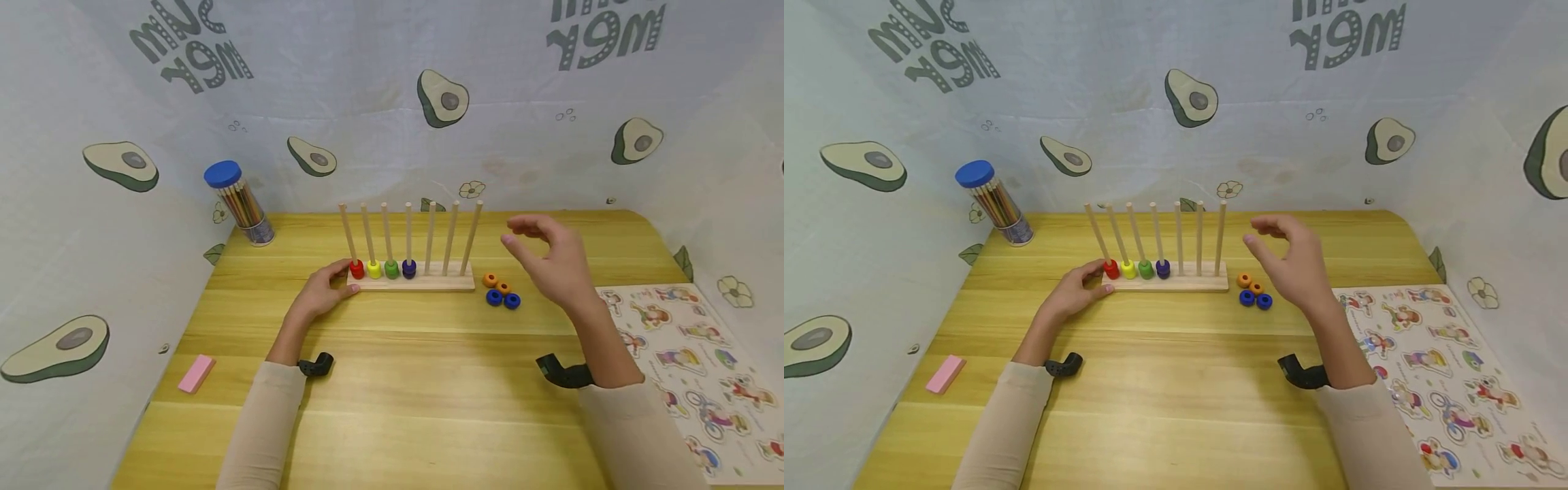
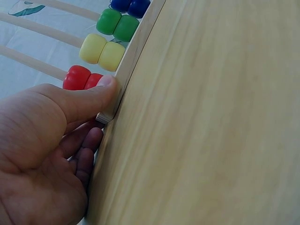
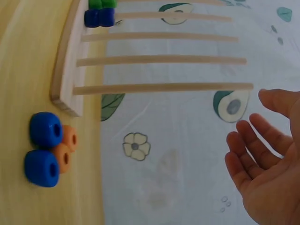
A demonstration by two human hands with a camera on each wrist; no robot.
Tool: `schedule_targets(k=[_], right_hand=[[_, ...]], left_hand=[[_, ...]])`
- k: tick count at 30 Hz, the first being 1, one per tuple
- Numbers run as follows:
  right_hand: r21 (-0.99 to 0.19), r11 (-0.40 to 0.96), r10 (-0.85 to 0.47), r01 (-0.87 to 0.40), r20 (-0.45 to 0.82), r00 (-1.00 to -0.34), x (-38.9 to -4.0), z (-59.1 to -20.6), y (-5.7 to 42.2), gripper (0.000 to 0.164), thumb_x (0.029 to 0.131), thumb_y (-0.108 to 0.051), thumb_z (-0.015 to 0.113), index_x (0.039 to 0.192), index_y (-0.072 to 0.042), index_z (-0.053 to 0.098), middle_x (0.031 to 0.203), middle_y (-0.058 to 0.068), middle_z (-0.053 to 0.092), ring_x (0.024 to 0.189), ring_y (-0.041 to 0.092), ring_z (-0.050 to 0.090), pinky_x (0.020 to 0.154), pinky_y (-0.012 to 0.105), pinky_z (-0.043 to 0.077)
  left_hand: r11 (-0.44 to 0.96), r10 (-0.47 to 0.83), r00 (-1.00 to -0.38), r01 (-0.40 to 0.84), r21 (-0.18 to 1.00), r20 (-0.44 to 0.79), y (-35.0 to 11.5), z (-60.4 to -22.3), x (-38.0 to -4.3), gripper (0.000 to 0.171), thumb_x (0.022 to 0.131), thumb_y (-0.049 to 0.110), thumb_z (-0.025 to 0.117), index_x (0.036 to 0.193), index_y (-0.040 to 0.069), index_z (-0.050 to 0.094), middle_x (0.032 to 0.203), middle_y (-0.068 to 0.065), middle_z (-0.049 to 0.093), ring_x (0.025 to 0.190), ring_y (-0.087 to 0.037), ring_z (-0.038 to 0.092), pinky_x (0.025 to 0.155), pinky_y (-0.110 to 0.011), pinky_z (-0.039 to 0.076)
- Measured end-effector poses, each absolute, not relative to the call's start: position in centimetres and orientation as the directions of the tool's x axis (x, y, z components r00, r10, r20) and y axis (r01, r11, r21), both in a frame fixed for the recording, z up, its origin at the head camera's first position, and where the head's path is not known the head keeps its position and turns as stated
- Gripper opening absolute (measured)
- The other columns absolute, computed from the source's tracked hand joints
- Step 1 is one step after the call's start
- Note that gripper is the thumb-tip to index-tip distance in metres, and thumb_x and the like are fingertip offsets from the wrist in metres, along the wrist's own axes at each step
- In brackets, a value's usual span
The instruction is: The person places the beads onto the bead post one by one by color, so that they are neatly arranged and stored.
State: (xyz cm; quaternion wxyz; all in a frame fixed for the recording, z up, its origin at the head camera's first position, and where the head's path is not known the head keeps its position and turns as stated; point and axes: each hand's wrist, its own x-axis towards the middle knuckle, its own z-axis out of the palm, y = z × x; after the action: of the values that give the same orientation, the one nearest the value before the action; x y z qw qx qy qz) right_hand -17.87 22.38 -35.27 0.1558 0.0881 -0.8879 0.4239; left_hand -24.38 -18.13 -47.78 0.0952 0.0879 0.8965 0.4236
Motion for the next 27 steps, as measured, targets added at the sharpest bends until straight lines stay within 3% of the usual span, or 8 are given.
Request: schedule_targets(k=[6,13,17,27], right_hand=[[-0.719,0.663,-0.029,-0.209,0.254,-0.967,-16.6,-38.3,24.2,0.046,0.101,-0.039,0.066,0.135,-0.008,0.064,0.130,0.015,0.066,0.118,0.033,0.059,0.096,0.024,0.042],[-0.711,0.694,-0.051,-0.112,0.107,-0.993,-15.3,-41.0,25.6,0.054,0.101,-0.041,0.066,0.142,-0.006,0.059,0.136,0.021,0.060,0.116,0.040,0.059,0.093,0.051,0.050],[-0.720,0.690,-0.055,-0.073,0.048,-0.997,-15.0,-41.9,26.0,0.057,0.101,-0.041,0.067,0.143,-0.003,0.058,0.138,0.024,0.059,0.116,0.043,0.059,0.094,0.060,0.051],[-0.715,0.699,-0.053,-0.011,-0.037,-0.998,-15.0,-43.4,26.6,0.063,0.099,-0.042,0.069,0.145,-0.002,0.056,0.139,0.027,0.059,0.118,0.044,0.060,0.095,0.059,0.052]], left_hand=[[0.623,0.244,-0.966,0.089,0.777,-0.085,-18.3,-47.8,-24.4,0.068,0.095,0.034,0.076,0.156,0.018,0.048,0.148,-0.014,0.058,0.144,-0.036,0.047,0.123,-0.056,0.031],[0.620,0.242,-0.967,0.089,0.779,-0.082,-18.2,-47.9,-24.4,0.068,0.095,0.033,0.076,0.156,0.018,0.048,0.148,-0.014,0.058,0.143,-0.036,0.048,0.123,-0.057,0.032],[0.620,0.237,-0.968,0.083,0.780,-0.086,-18.2,-47.8,-24.4,0.068,0.095,0.033,0.076,0.155,0.018,0.048,0.148,-0.015,0.058,0.144,-0.036,0.047,0.123,-0.057,0.031],[0.618,0.238,-0.967,0.083,0.782,-0.086,-18.2,-47.9,-24.3,0.068,0.095,0.033,0.076,0.155,0.018,0.048,0.147,-0.015,0.058,0.143,-0.036,0.048,0.123,-0.056,0.032]])
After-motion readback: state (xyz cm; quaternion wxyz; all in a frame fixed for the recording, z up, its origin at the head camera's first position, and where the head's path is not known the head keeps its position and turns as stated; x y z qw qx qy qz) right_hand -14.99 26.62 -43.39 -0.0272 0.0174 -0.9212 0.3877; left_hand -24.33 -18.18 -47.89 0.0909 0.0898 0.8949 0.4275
